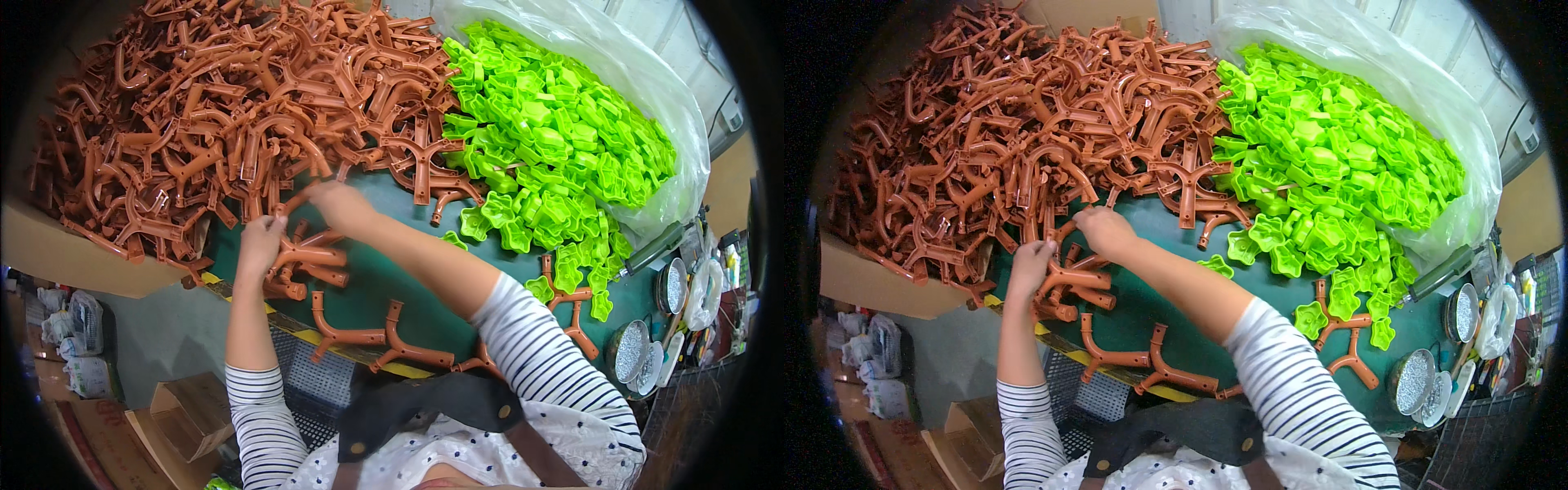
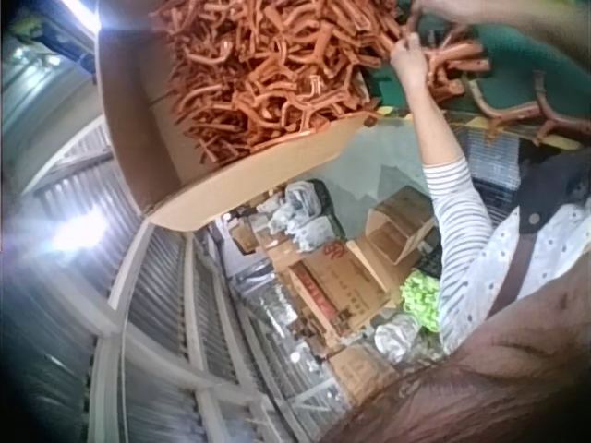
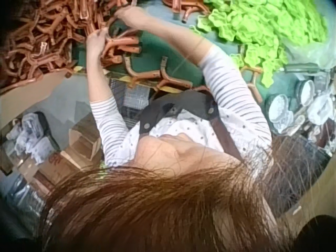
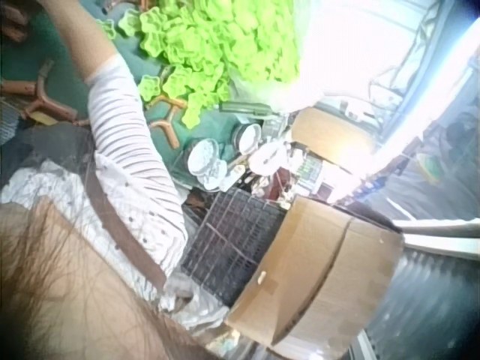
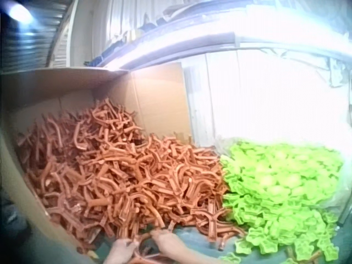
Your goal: The person repeatedly picks up brown plastic pipe fittings and green plastic flower-shaped pieces from a table, snaps them together by hand, and places the assembled units back on the table. The person handles the parts one at a time, occasionally shifting piles to access more pieces.
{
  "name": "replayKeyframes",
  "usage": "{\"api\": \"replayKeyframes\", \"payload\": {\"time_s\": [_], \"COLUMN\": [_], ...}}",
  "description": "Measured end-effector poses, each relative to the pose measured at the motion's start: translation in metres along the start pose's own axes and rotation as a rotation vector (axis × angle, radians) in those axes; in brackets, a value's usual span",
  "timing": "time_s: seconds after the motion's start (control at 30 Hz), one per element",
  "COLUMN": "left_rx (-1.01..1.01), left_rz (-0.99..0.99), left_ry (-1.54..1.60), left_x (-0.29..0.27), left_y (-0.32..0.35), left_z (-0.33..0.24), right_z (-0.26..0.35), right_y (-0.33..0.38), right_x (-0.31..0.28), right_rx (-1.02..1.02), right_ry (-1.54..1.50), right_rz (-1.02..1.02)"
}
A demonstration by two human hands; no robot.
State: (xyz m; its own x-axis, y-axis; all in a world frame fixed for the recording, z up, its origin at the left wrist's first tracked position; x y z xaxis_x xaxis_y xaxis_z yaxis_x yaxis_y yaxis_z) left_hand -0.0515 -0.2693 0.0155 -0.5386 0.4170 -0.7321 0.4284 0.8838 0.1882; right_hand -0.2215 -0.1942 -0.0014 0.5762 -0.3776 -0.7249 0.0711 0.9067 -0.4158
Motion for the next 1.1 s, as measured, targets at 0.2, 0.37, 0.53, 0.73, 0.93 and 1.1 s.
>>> {"api": "replayKeyframes", "payload": {"time_s": [0.2,0.37,0.53,0.73,0.93,1.1], "left_rx": [-0.026,-0.043,0.018,0.188,0.11,0.505], "left_rz": [0.077,0.194,0.207,0.079,-0.145,-0.2], "left_ry": [-0.163,-0.251,-0.155,-0.288,-0.546,-0.619], "left_x": [0.013,0.009,0.009,0.011,0.013,0.033], "left_y": [0.007,0.015,0.019,0.035,0.029,0.047], "left_z": [-0.004,0.001,-0.007,-0.018,-0.027,-0.066], "right_z": [-0.019,-0.006,-0.003,-0.007,-0.066,-0.097], "right_y": [-0.031,-0.006,0.027,0.095,0.115,0.111], "right_x": [0.058,0.04,-0.012,-0.074,-0.148,-0.168], "right_rx": [-0.08,-0.007,-0.005,0.08,0.516,0.556], "right_ry": [0.301,0.233,0.382,0.393,0.141,0.1], "right_rz": [0.285,0.406,0.189,-0.043,-0.422,-0.538]}}
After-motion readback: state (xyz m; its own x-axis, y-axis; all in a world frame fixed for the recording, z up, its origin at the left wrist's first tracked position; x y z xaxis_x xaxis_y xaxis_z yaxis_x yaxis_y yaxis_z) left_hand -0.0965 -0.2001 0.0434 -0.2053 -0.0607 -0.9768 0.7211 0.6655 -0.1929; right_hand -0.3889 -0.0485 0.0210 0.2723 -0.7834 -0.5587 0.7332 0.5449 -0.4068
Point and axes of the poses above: each hand's wrist, its own y-axis away from the middle knuckle, its own x-axis out of the palm, z = x × y, the point moved 5 cm from there along -y, towards the middle knuckle, and after that the axes turned 4 degrees about -x, right-handed, at the moved point
